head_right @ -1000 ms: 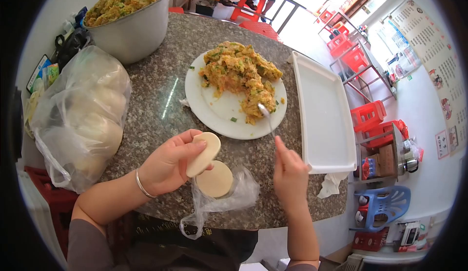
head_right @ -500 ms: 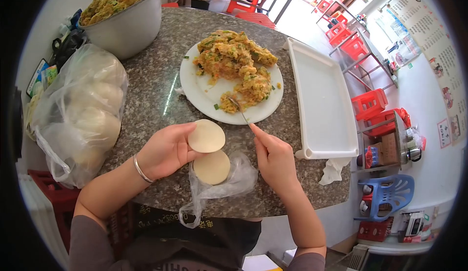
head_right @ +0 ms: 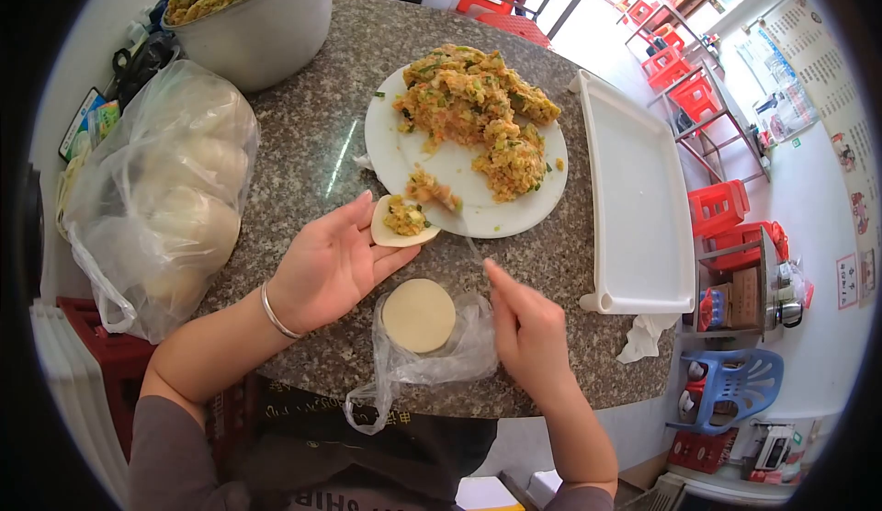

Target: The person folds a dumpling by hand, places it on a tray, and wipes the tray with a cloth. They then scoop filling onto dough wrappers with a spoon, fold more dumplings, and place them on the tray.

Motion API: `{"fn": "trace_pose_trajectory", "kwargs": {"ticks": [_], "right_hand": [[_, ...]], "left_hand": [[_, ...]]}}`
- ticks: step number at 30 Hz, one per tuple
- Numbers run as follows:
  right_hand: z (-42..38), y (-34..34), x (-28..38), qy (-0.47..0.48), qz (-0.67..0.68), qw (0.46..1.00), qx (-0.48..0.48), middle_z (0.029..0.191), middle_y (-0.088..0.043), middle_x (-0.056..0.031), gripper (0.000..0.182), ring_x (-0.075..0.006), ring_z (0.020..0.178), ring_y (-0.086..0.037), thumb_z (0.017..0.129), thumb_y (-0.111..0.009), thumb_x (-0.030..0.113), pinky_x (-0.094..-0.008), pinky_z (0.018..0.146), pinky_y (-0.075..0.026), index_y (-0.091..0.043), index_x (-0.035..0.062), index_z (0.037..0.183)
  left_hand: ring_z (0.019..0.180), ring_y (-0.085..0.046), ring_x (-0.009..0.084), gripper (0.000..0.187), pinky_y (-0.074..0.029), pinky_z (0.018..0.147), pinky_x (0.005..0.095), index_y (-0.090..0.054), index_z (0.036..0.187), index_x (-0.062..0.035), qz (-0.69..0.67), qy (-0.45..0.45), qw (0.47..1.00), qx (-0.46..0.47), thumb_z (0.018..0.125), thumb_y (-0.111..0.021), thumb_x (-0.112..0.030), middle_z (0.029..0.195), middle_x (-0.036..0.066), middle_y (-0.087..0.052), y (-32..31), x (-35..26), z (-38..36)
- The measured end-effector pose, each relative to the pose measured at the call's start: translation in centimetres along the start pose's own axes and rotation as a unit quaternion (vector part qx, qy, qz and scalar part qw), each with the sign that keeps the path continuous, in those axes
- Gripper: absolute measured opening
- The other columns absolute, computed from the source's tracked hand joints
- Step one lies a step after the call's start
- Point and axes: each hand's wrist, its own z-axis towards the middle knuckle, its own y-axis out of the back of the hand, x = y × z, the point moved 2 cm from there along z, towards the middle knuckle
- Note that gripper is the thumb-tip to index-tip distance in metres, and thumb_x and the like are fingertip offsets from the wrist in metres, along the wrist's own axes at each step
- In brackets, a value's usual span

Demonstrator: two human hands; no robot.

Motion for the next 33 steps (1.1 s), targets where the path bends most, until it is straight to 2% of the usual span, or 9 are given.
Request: {"fn": "trace_pose_trajectory", "kwargs": {"ticks": [8,10,17,18,20,22,25,28,33], "right_hand": [[3.1,-0.2,0.6,-0.034,-0.031,0.999,-0.012,0.076,-0.063,-0.0168,0.030,-0.0269,0.063,-0.061,0.086,-0.057,0.001,-0.0342,0.060,-0.048,-0.062,0.0029,0.115],[3.7,-1.1,0.0,0.006,-0.032,0.999,0.001,0.075,-0.062,-0.0157,0.031,-0.0284,0.063,-0.062,0.085,-0.057,0.003,-0.0358,0.059,-0.049,-0.062,0.0052,0.116],[0.9,-1.0,2.1,0.012,-0.075,0.995,0.059,0.072,-0.061,-0.0142,0.032,-0.0283,0.063,-0.062,0.084,-0.058,0.003,-0.0350,0.058,-0.049,-0.062,0.0061,0.117],[0.7,-0.8,2.0,0.008,-0.031,0.998,0.050,0.072,-0.061,-0.0145,0.033,-0.0283,0.063,-0.062,0.084,-0.057,0.003,-0.0348,0.058,-0.049,-0.061,0.0059,0.117],[0.6,-0.5,2.2,0.006,0.013,0.999,0.038,0.071,-0.060,-0.0148,0.033,-0.0284,0.063,-0.061,0.084,-0.057,0.002,-0.0346,0.057,-0.049,-0.061,0.0058,0.117],[0.4,-0.4,2.0,-0.072,0.076,0.993,0.045,0.071,-0.061,-0.0149,0.033,-0.0276,0.061,-0.060,0.085,-0.057,0.002,-0.0344,0.058,-0.048,-0.061,0.0053,0.117],[1.4,-0.6,0.9,-0.007,-0.012,1.000,0.006,0.073,-0.061,-0.0148,0.031,-0.0251,0.060,-0.059,0.087,-0.056,0.003,-0.0333,0.059,-0.048,-0.061,0.0046,0.117],[2.8,0.1,0.1,-0.036,-0.031,0.999,0.000,0.074,-0.062,-0.0153,0.031,-0.0230,0.061,-0.060,0.087,-0.056,0.003,-0.0321,0.060,-0.048,-0.061,0.0039,0.117],[3.0,-0.2,0.4,-0.054,0.076,0.996,0.013,0.073,-0.062,-0.0134,0.030,-0.0204,0.061,-0.058,0.086,-0.057,0.003,-0.0304,0.060,-0.047,-0.063,0.0047,0.116]], "left_hand": [[0.126,-0.044,0.0308,0.051,-0.036,0.107,0.0401,-0.035,0.131,0.0093,-0.003,0.016,1.000,0.013,0.100,-0.039,-0.031,0.133,0.020,-0.045,0.1,-0.5,0.2],[0.126,-0.044,0.0313,0.052,-0.036,0.107,0.0401,-0.034,0.131,0.0104,-0.013,0.026,0.999,0.020,0.100,-0.039,-0.030,0.133,0.021,-0.045,0.3,-0.5,0.2],[0.123,-0.047,0.0313,0.050,-0.040,0.106,0.0382,-0.034,0.130,0.0119,-0.028,0.004,0.999,0.022,0.100,-0.038,-0.029,0.130,0.023,-0.046,0.3,-1.4,0.2],[0.123,-0.047,0.0313,0.050,-0.040,0.106,0.0382,-0.034,0.130,0.0119,-0.029,0.007,0.999,0.023,0.100,-0.038,-0.029,0.130,0.023,-0.046,0.3,-1.2,0.1],[0.122,-0.049,0.0291,0.047,-0.042,0.104,0.0375,-0.036,0.129,0.0096,0.012,-0.010,1.000,-0.012,0.100,-0.038,-0.028,0.130,0.021,-0.048,0.1,-1.3,0.2],[0.122,-0.049,0.0279,0.045,-0.042,0.104,0.0373,-0.037,0.129,0.0082,0.025,-0.008,0.999,-0.029,0.100,-0.038,-0.027,0.130,0.020,-0.048,-0.2,-1.2,0.1],[0.121,-0.050,0.0260,0.043,-0.043,0.103,0.0370,-0.038,0.129,0.0060,0.043,-0.003,0.997,-0.070,0.100,-0.037,-0.026,0.129,0.018,-0.049,-0.3,-1.1,-0.1],[0.119,-0.052,0.0252,0.042,-0.045,0.101,0.0368,-0.040,0.128,0.0053,0.068,0.009,0.993,-0.100,0.100,-0.037,-0.026,0.129,0.017,-0.050,0.5,-1.0,0.1],[0.115,-0.055,0.0247,0.042,-0.047,0.097,0.0361,-0.042,0.127,0.0037,0.110,0.027,0.987,-0.116,0.100,-0.037,-0.027,0.127,0.016,-0.052,0.7,-1.5,0.0]]}}
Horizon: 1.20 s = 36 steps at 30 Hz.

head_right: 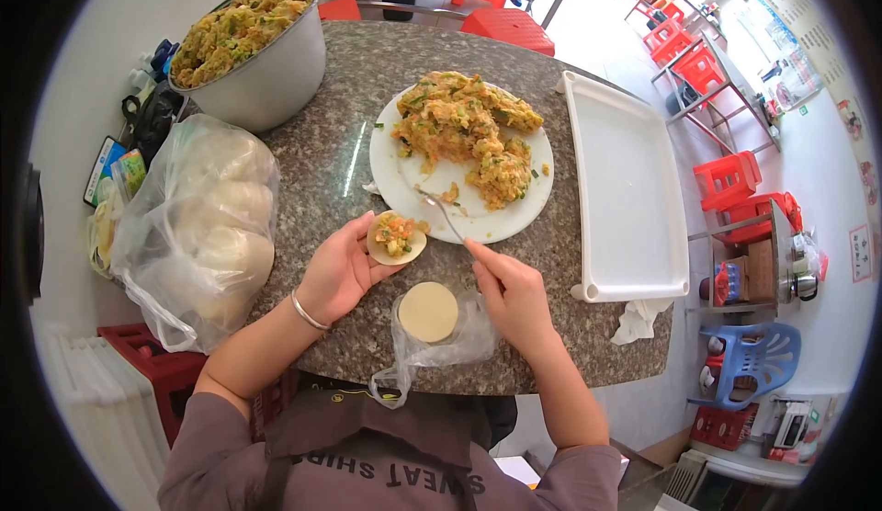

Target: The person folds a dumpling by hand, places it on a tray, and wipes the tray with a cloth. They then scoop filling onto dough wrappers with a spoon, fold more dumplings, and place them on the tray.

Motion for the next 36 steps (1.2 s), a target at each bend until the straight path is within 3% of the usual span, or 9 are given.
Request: {"fn": "trace_pose_trajectory", "kwargs": {"ticks": [9,18,20,22,26,28,30,32,36], "right_hand": [[0.9,0.2,0.6,0.036,0.043,0.992,0.109,0.070,-0.061,-0.0098,0.033,-0.0184,0.058,-0.057,0.082,-0.061,0.001,-0.0289,0.057,-0.046,-0.066,0.0086,0.113],[1.3,1.0,-0.7,0.034,0.023,0.997,0.066,0.064,-0.058,-0.0081,0.029,-0.0199,0.054,-0.054,0.080,-0.062,0.003,-0.0301,0.054,-0.045,-0.069,0.0091,0.108],[1.4,1.7,-1.1,-0.012,0.072,0.997,0.025,0.066,-0.058,-0.0080,0.028,-0.0205,0.057,-0.055,0.081,-0.062,0.003,-0.0301,0.056,-0.046,-0.069,0.0094,0.108],[2.0,2.2,-1.0,-0.013,0.028,1.000,-0.005,0.075,-0.059,-0.0080,0.027,-0.0213,0.061,-0.057,0.081,-0.063,0.003,-0.0307,0.057,-0.046,-0.069,0.0080,0.107],[2.9,1.7,-1.7,0.012,-0.115,0.991,-0.071,0.087,-0.059,-0.0079,0.019,-0.0228,0.068,-0.059,0.080,-0.064,0.003,-0.0320,0.060,-0.048,-0.068,0.0044,0.099],[3.4,1.7,-0.7,0.150,-0.105,0.976,-0.114,0.089,-0.060,-0.0091,0.018,-0.0237,0.072,-0.060,0.080,-0.064,0.003,-0.0323,0.063,-0.049,-0.068,0.0039,0.098],[3.5,1.2,0.6,0.119,-0.057,0.987,-0.092,0.089,-0.062,-0.0103,0.017,-0.0239,0.076,-0.061,0.080,-0.065,0.005,-0.0322,0.067,-0.050,-0.067,0.0028,0.097],[4.2,0.6,1.5,0.038,0.131,0.991,0.005,0.090,-0.063,-0.0109,0.017,-0.0224,0.080,-0.063,0.081,-0.067,0.007,-0.0307,0.071,-0.050,-0.067,0.0027,0.098],[5.2,0.6,1.8,-0.019,0.250,0.967,-0.043,0.088,-0.067,-0.0079,0.019,-0.0123,0.082,-0.063,0.082,-0.069,0.010,-0.0264,0.072,-0.049,-0.067,-0.0006,0.098]], "left_hand": [[0.111,-0.057,0.0211,0.042,-0.048,0.094,0.0341,-0.044,0.130,0.0012,0.034,-0.077,0.996,0.013,0.100,-0.039,-0.028,0.126,0.013,-0.054,-0.1,-1.2,0.4],[0.110,-0.058,0.0215,0.043,-0.046,0.096,0.0320,-0.041,0.133,0.0025,0.081,-0.072,0.994,0.002,0.097,-0.046,-0.020,0.127,0.013,-0.053,-0.4,-1.2,0.6],[0.105,-0.061,0.0202,0.044,-0.050,0.091,0.0301,-0.041,0.134,0.0016,0.214,-0.187,0.959,0.017,0.093,-0.053,-0.010,0.125,0.012,-0.055,-0.4,-0.8,0.7],[0.101,-0.062,0.0190,0.045,-0.051,0.088,0.0282,-0.042,0.133,0.0010,0.212,-0.166,0.963,0.002,0.091,-0.055,-0.005,0.123,0.012,-0.057,-0.5,-1.1,0.5],[0.093,-0.065,0.0158,0.046,-0.054,0.078,0.0235,-0.045,0.132,-0.0010,0.240,-0.152,0.958,0.037,0.087,-0.059,-0.001,0.118,0.011,-0.060,0.4,-1.1,0.6],[0.091,-0.066,0.0163,0.046,-0.054,0.078,0.0245,-0.046,0.131,-0.0004,0.212,-0.160,0.964,0.032,0.087,-0.059,0.000,0.117,0.012,-0.060,-0.8,-1.0,0.3],[0.088,-0.066,0.0167,0.046,-0.055,0.077,0.0255,-0.046,0.131,0.0003,0.175,-0.168,0.970,0.022,0.087,-0.059,0.001,0.117,0.012,-0.061,-2.4,-0.8,0.0],[0.088,-0.066,0.0164,0.045,-0.054,0.076,0.0251,-0.048,0.129,0.0003,0.147,-0.199,0.969,0.018,0.086,-0.060,0.001,0.115,0.012,-0.061,-4.0,-1.3,-0.1],[0.094,-0.063,0.0154,0.041,-0.054,0.077,0.0250,-0.052,0.124,0.0003,0.198,-0.191,0.961,0.019,0.084,-0.063,0.001,0.112,0.012,-0.062,-4.9,-1.2,0.4]]}}
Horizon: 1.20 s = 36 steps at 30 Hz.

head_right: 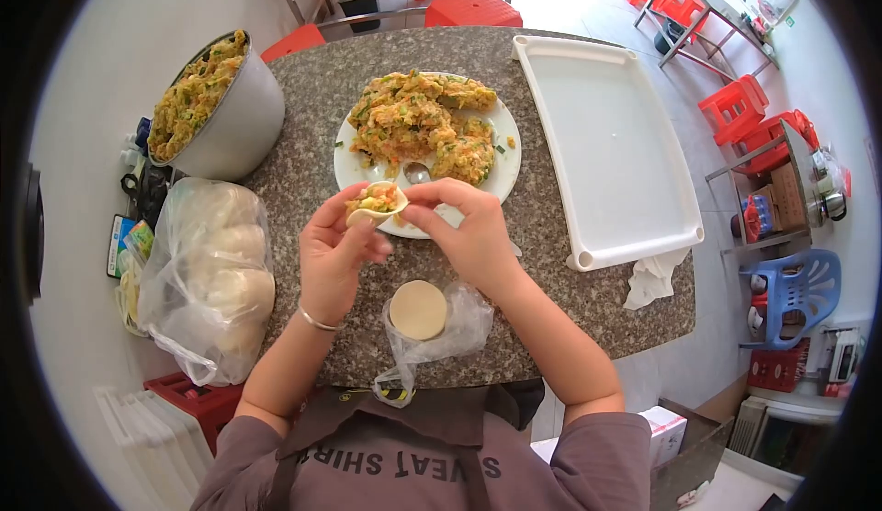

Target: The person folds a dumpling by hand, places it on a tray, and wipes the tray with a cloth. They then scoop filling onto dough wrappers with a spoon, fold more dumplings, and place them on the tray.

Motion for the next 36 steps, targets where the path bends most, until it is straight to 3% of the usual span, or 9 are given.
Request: {"fn": "trace_pose_trajectory", "kwargs": {"ticks": [4,6,10,12,21,25,28,31,36], "right_hand": [[-0.3,0.2,-1.1,0.004,0.041,0.999,-0.030,0.086,-0.068,-0.0064,0.018,-0.0099,0.081,-0.062,0.083,-0.068,0.011,-0.0255,0.073,-0.048,-0.068,-0.0018,0.096],[-0.6,0.4,-1.5,-0.007,0.035,0.998,-0.047,0.084,-0.068,-0.0063,0.016,-0.0101,0.080,-0.062,0.083,-0.068,0.011,-0.0249,0.073,-0.048,-0.068,-0.0008,0.095],[-0.4,0.8,-1.9,-0.051,0.048,0.997,-0.010,0.084,-0.068,-0.0056,0.014,-0.0099,0.081,-0.061,0.084,-0.067,0.011,-0.0245,0.074,-0.047,-0.068,-0.0009,0.092],[-0.3,0.8,-2.2,-0.080,0.132,0.988,0.013,0.084,-0.067,-0.0045,0.013,-0.0089,0.083,-0.061,0.084,-0.067,0.010,-0.0247,0.073,-0.047,-0.068,-0.0009,0.091],[-0.7,0.0,-1.1,0.111,-0.051,0.992,-0.019,0.084,-0.067,-0.0094,0.012,-0.0177,0.079,-0.062,0.080,-0.070,0.007,-0.0277,0.071,-0.047,-0.066,-0.0014,0.088],[-0.7,1.0,-0.8,0.073,-0.062,0.995,-0.018,0.083,-0.066,-0.0095,0.011,-0.0185,0.077,-0.062,0.080,-0.069,0.006,-0.0293,0.069,-0.047,-0.066,-0.0014,0.087],[-0.5,1.7,-1.0,-0.029,-0.009,0.997,0.064,0.082,-0.065,-0.0103,0.009,-0.0198,0.077,-0.062,0.080,-0.068,0.006,-0.0301,0.067,-0.047,-0.065,-0.0010,0.085],[-0.5,1.6,-0.6,0.042,-0.016,0.997,0.068,0.081,-0.064,-0.0102,0.008,-0.0216,0.076,-0.061,0.080,-0.067,0.006,-0.0313,0.067,-0.047,-0.065,-0.0001,0.085],[-0.8,1.0,-1.0,0.129,-0.085,0.988,0.028,0.078,-0.062,-0.0104,0.007,-0.0269,0.074,-0.059,0.078,-0.068,0.007,-0.0345,0.068,-0.047,-0.065,0.0019,0.082]], "left_hand": [[0.095,-0.063,0.0149,0.034,-0.055,0.076,0.0256,-0.056,0.119,0.0000,0.063,-0.114,0.991,0.001,0.085,-0.064,-0.001,0.109,0.011,-0.063,-1.1,1.6,0.5],[0.098,-0.063,0.0156,0.030,-0.054,0.076,0.0261,-0.058,0.115,-0.0005,0.173,-0.196,0.965,0.013,0.086,-0.064,-0.002,0.107,0.010,-0.064,-1.2,2.1,0.6],[0.099,-0.063,0.0171,0.025,-0.054,0.079,0.0267,-0.061,0.110,0.0000,0.179,-0.253,0.951,0.001,0.085,-0.064,0.000,0.110,0.012,-0.064,-1.3,2.5,0.4],[0.097,-0.064,0.0179,0.019,-0.054,0.081,0.0277,-0.064,0.104,0.0011,0.279,-0.328,0.902,0.034,0.084,-0.063,0.002,0.112,0.014,-0.064,-0.9,2.5,0.1],[0.096,-0.064,0.0173,0.020,-0.054,0.080,0.0264,-0.067,0.102,0.0009,0.190,-0.242,0.951,-0.018,0.082,-0.065,0.004,0.112,0.016,-0.064,-0.2,3.2,0.4],[0.096,-0.064,0.0172,0.018,-0.054,0.080,0.0263,-0.068,0.099,0.0009,0.231,-0.243,0.942,0.009,0.081,-0.066,0.003,0.110,0.016,-0.065,-0.2,2.8,0.4],[0.097,-0.064,0.0168,0.017,-0.054,0.080,0.0260,-0.069,0.097,0.0006,0.265,-0.265,0.925,0.062,0.081,-0.067,0.003,0.106,0.015,-0.066,-0.2,2.4,0.4],[0.095,-0.064,0.0167,0.017,-0.054,0.078,0.0259,-0.069,0.097,0.0015,0.283,-0.299,0.908,0.076,0.080,-0.067,0.004,0.104,0.015,-0.067,-0.7,2.3,0.3],[0.089,-0.066,0.0172,0.021,-0.055,0.076,0.0262,-0.064,0.100,0.0016,0.228,-0.179,0.957,-0.018,0.080,-0.068,0.004,0.105,0.016,-0.066,-0.2,2.8,0.0]]}}
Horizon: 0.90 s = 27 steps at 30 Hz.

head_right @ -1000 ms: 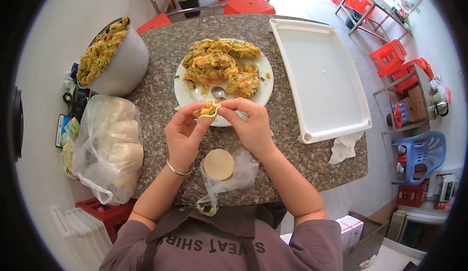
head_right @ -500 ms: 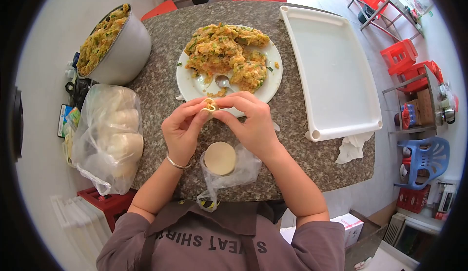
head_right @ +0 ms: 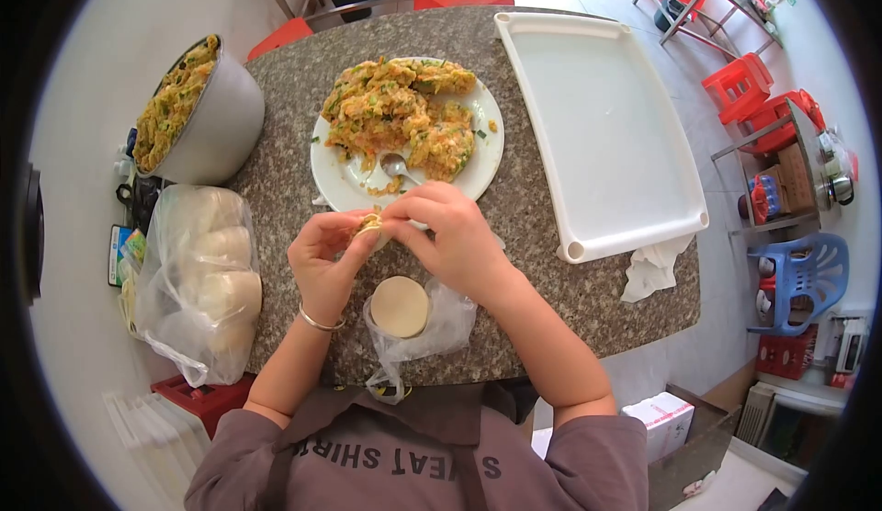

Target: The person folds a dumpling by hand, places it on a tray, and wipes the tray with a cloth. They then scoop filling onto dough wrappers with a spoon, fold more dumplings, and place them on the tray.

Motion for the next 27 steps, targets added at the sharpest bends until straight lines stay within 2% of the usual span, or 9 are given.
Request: {"fn": "trace_pose_trajectory", "kwargs": {"ticks": [5,8,9,13,18,22,23,24,27], "right_hand": [[0.0,0.4,0.1,-0.014,-0.010,1.000,-0.019,0.079,-0.063,-0.0105,0.009,-0.0259,0.074,-0.059,0.079,-0.068,0.009,-0.0344,0.066,-0.047,-0.065,0.0018,0.084],[0.3,1.2,0.0,-0.097,0.037,0.994,0.040,0.079,-0.062,-0.0104,0.010,-0.0232,0.072,-0.060,0.080,-0.067,0.009,-0.0326,0.062,-0.047,-0.064,0.0007,0.085],[0.5,1.4,-0.2,-0.082,0.039,0.995,0.047,0.078,-0.062,-0.0103,0.010,-0.0222,0.072,-0.060,0.080,-0.067,0.009,-0.0319,0.060,-0.046,-0.064,0.0001,0.085],[0.1,0.8,-0.1,-0.039,0.022,0.999,0.028,0.077,-0.061,-0.0100,0.009,-0.0232,0.071,-0.060,0.080,-0.067,0.008,-0.0323,0.060,-0.047,-0.063,0.0004,0.084],[0.0,-0.1,0.1,0.001,-0.016,1.000,0.011,0.077,-0.060,-0.0104,0.007,-0.0260,0.071,-0.059,0.079,-0.066,0.006,-0.0328,0.061,-0.047,-0.063,0.0012,0.082],[0.4,0.0,0.6,-0.002,-0.059,0.998,0.004,0.076,-0.060,-0.0113,0.006,-0.0266,0.070,-0.059,0.078,-0.066,0.003,-0.0325,0.062,-0.047,-0.062,-0.0002,0.081],[0.4,0.2,0.7,-0.002,-0.069,0.998,-0.017,0.075,-0.060,-0.0114,0.006,-0.0260,0.070,-0.059,0.078,-0.066,0.002,-0.0325,0.062,-0.047,-0.062,-0.0008,0.080],[0.5,0.4,0.8,-0.057,-0.037,0.998,0.008,0.075,-0.060,-0.0112,0.005,-0.0238,0.070,-0.060,0.077,-0.065,0.001,-0.0315,0.063,-0.047,-0.061,-0.0015,0.080],[0.7,1.0,0.6,-0.077,-0.020,0.995,0.058,0.076,-0.060,-0.0103,0.005,-0.0217,0.070,-0.059,0.077,-0.064,-0.001,-0.0292,0.066,-0.046,-0.060,-0.0020,0.079]], "left_hand": [[0.093,-0.064,0.0173,0.023,-0.055,0.079,0.0261,-0.063,0.102,0.0015,-0.065,-0.010,0.998,0.019,0.080,-0.068,0.005,0.106,0.015,-0.064,-0.3,0.3,0.2],[0.097,-0.063,0.0174,0.020,-0.055,0.081,0.0263,-0.065,0.099,0.0021,-0.058,-0.043,0.996,0.050,0.079,-0.068,0.005,0.106,0.014,-0.063,0.0,0.0,0.3],[0.098,-0.062,0.0173,0.018,-0.055,0.082,0.0263,-0.066,0.097,0.0024,-0.023,-0.068,0.994,0.081,0.079,-0.068,0.005,0.106,0.014,-0.062,0.1,-0.1,0.2],[0.095,-0.063,0.0173,0.015,-0.055,0.081,0.0264,-0.067,0.094,0.0024,-0.023,-0.075,0.994,0.077,0.079,-0.068,0.005,0.106,0.014,-0.063,0.0,-0.1,0.2],[0.088,-0.065,0.0154,0.014,-0.054,0.079,0.0263,-0.067,0.094,0.0017,-0.050,0.051,0.997,0.018,0.080,-0.068,0.003,0.107,0.014,-0.062,0.2,0.2,0.0],[0.096,-0.062,0.0172,0.015,-0.053,0.081,0.0273,-0.066,0.094,0.0022,-0.100,0.042,0.994,-0.013,0.080,-0.065,0.008,0.106,0.015,-0.063,-0.1,0.2,0.0],[0.096,-0.063,0.0174,0.016,-0.053,0.081,0.0273,-0.067,0.094,0.0016,-0.113,0.031,0.993,0.016,0.080,-0.066,0.008,0.105,0.014,-0.063,-0.1,0.3,0.1],[0.095,-0.063,0.0175,0.016,-0.053,0.082,0.0272,-0.067,0.094,0.0010,-0.123,0.019,0.991,0.045,0.079,-0.066,0.008,0.105,0.014,-0.064,-0.1,0.5,0.3],[0.095,-0.063,0.0165,0.016,-0.053,0.081,0.0265,-0.069,0.093,-0.0003,-0.035,-0.053,0.993,0.097,0.079,-0.068,0.006,0.104,0.012,-0.065,0.2,0.5,0.5]]}}
